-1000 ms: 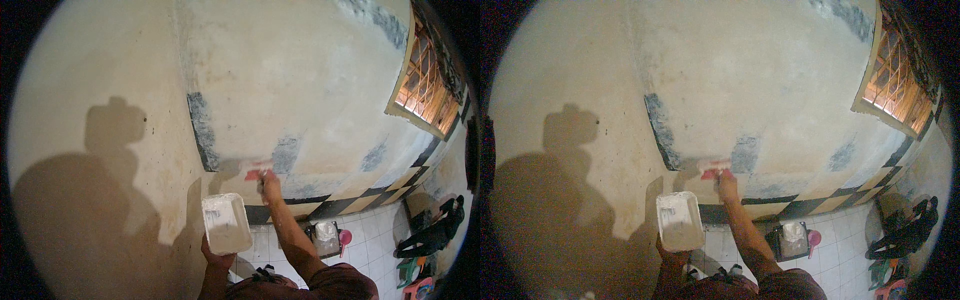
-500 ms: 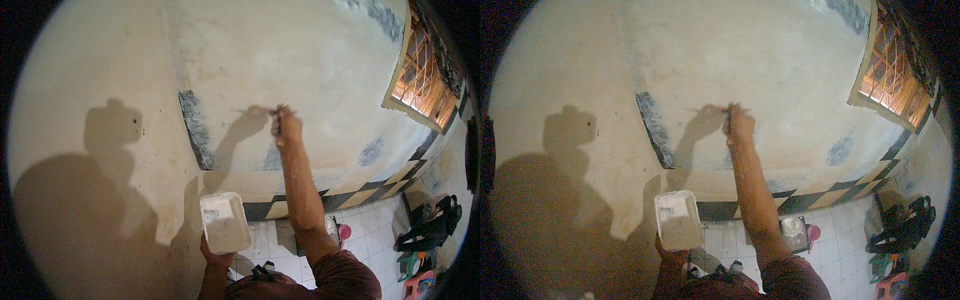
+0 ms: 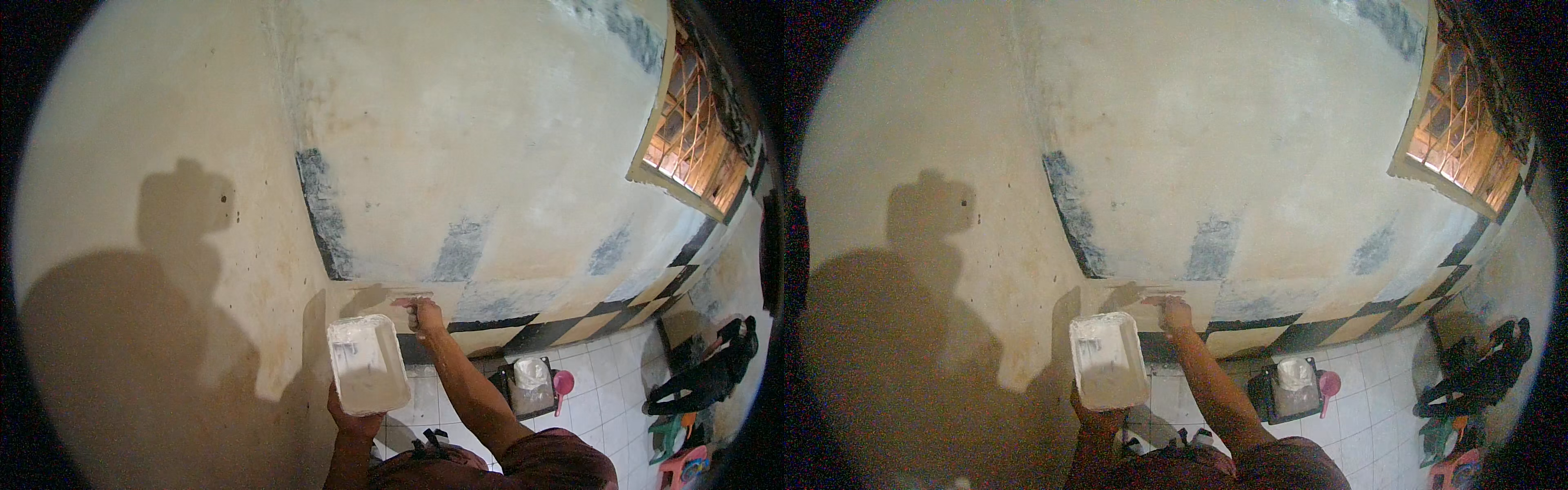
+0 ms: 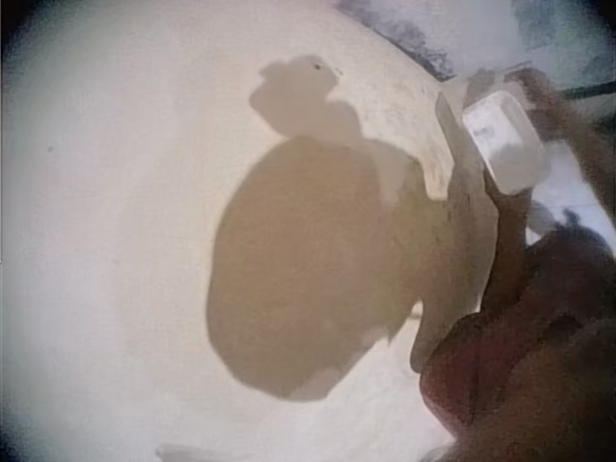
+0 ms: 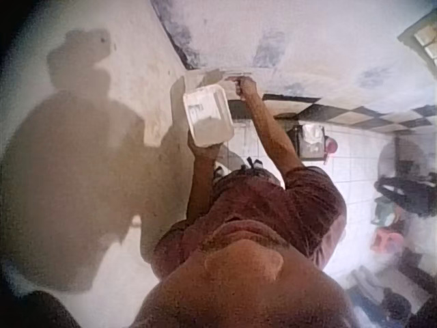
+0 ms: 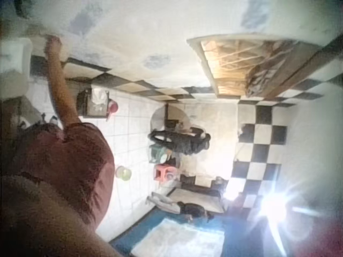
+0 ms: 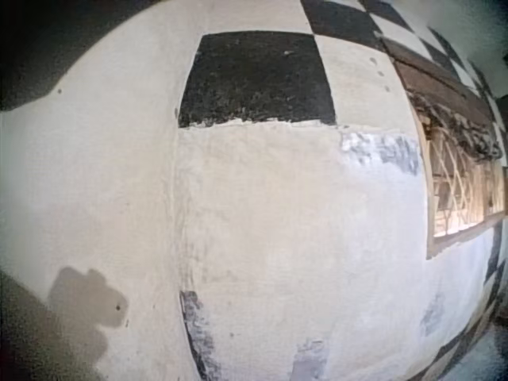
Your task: The person applies white plaster to a corner of a wall using a red spreader, repeatedly dipping the spreader into a container of plaster and smoothing it onto the surface.
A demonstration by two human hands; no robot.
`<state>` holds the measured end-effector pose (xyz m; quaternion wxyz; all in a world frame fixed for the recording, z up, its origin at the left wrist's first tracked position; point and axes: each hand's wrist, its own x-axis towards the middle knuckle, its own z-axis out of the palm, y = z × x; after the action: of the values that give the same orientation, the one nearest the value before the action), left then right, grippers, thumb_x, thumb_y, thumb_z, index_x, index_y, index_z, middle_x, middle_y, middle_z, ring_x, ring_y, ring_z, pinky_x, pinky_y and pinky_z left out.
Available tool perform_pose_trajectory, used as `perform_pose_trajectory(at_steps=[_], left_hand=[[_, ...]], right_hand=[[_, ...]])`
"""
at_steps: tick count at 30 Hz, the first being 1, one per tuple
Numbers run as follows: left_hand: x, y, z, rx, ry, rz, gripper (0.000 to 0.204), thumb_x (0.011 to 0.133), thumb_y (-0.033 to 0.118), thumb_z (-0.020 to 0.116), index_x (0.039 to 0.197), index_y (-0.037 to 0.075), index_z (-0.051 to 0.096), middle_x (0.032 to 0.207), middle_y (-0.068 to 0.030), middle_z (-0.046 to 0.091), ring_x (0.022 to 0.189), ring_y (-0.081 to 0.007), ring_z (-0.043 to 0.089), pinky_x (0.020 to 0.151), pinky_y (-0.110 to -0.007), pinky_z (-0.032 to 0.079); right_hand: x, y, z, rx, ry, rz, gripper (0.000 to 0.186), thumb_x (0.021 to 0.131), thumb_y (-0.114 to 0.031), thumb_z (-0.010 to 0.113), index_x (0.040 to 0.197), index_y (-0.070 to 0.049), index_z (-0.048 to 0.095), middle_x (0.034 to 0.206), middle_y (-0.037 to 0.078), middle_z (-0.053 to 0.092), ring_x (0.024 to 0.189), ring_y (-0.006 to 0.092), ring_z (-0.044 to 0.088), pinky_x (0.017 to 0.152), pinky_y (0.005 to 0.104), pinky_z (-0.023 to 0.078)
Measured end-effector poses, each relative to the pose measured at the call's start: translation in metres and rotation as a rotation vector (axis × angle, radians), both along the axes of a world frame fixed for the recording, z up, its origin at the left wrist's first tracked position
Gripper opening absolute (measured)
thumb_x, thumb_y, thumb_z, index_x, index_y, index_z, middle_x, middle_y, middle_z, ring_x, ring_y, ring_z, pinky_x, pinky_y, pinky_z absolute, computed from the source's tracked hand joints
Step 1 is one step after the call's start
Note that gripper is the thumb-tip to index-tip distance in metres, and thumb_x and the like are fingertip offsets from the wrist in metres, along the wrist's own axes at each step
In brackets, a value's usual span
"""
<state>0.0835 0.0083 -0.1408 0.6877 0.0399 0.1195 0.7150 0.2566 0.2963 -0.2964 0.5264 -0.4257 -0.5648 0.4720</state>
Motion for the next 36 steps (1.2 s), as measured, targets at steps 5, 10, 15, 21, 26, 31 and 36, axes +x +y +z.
perform_pose_trajectory(at_steps=[5, 10, 15, 21, 26, 31, 36], left_hand=[[-0.019, -0.012, 0.004, -0.030, -0.026, 0.065, 0.051, 0.093, 0.046, 0.040, 0.128, 0.010, 0.053, 0.120, -0.0108, 0.060, 0.110, -0.0320, 0.059, 0.095, -0.054, 0.047], [-0.036, -0.017, 0.013, -0.052, -0.004, 0.092, 0.052, 0.094, 0.046, 0.040, 0.129, 0.010, 0.052, 0.122, -0.0103, 0.059, 0.113, -0.0310, 0.058, 0.096, -0.053, 0.047], [-0.049, -0.011, 0.017, -0.075, -0.037, 0.054, 0.054, 0.092, 0.048, 0.041, 0.130, 0.010, 0.052, 0.124, -0.0106, 0.058, 0.115, -0.0310, 0.056, 0.098, -0.053, 0.045], [-0.076, -0.016, 0.010, -0.034, -0.028, 0.106, 0.053, 0.092, 0.047, 0.041, 0.128, 0.010, 0.053, 0.120, -0.0107, 0.059, 0.112, -0.0310, 0.057, 0.097, -0.053, 0.045], [-0.086, -0.017, 0.007, -0.033, 0.025, 0.124, 0.052, 0.092, 0.046, 0.041, 0.127, 0.010, 0.054, 0.120, -0.0108, 0.059, 0.112, -0.0310, 0.057, 0.096, -0.053, 0.046], [-0.049, -0.001, 0.008, 0.047, -0.015, -0.005, 0.053, 0.093, 0.045, 0.041, 0.129, 0.009, 0.052, 0.122, -0.0110, 0.058, 0.112, -0.0311, 0.057, 0.096, -0.052, 0.046], [-0.097, -0.031, 0.011, 0.001, 0.021, 0.155, 0.055, 0.093, 0.045, 0.041, 0.133, 0.009, 0.049, 0.125, -0.0112, 0.057, 0.116, -0.0312, 0.056, 0.097, -0.050, 0.047]], right_hand=[[-0.074, 0.040, 0.123, -0.474, 0.331, 0.050, 0.019, 0.089, -0.020, 0.055, 0.097, -0.009, 0.068, 0.074, 0.009, 0.064, 0.069, 0.0222, 0.064, 0.055, 0.0373, 0.049], [-0.101, -0.024, 0.422, -0.150, 0.465, -0.074, 0.021, 0.098, -0.025, 0.047, 0.091, -0.010, 0.059, 0.078, 0.002, 0.058, 0.058, 0.0086, 0.050, 0.041, 0.0219, 0.038], [-0.093, -0.067, 0.450, 0.006, 0.748, 0.052, 0.022, 0.098, -0.025, 0.044, 0.091, -0.007, 0.055, 0.073, 0.003, 0.054, 0.049, 0.0102, 0.044, 0.040, 0.0223, 0.035], [-0.139, -0.085, 0.227, -0.266, 0.514, -0.004, 0.032, 0.100, -0.033, 0.041, 0.092, -0.010, 0.060, 0.066, -0.001, 0.053, 0.047, 0.0106, 0.044, 0.039, 0.0233, 0.034], [-0.152, -0.041, 0.075, -0.652, 0.435, 0.171, 0.032, 0.099, -0.029, 0.043, 0.092, -0.007, 0.064, 0.065, -0.001, 0.052, 0.047, 0.0086, 0.042, 0.037, 0.0228, 0.031], [-0.074, 0.101, 0.142, -0.021, 0.097, -0.201, 0.021, 0.091, -0.023, 0.051, 0.100, -0.008, 0.064, 0.083, 0.007, 0.064, 0.067, 0.0201, 0.060, 0.054, 0.0327, 0.047], [-0.183, -0.051, 0.461, -0.114, 0.562, 0.002, 0.026, 0.099, -0.030, 0.045, 0.092, -0.008, 0.058, 0.079, 0.003, 0.058, 0.054, 0.0094, 0.047, 0.041, 0.0220, 0.036]])
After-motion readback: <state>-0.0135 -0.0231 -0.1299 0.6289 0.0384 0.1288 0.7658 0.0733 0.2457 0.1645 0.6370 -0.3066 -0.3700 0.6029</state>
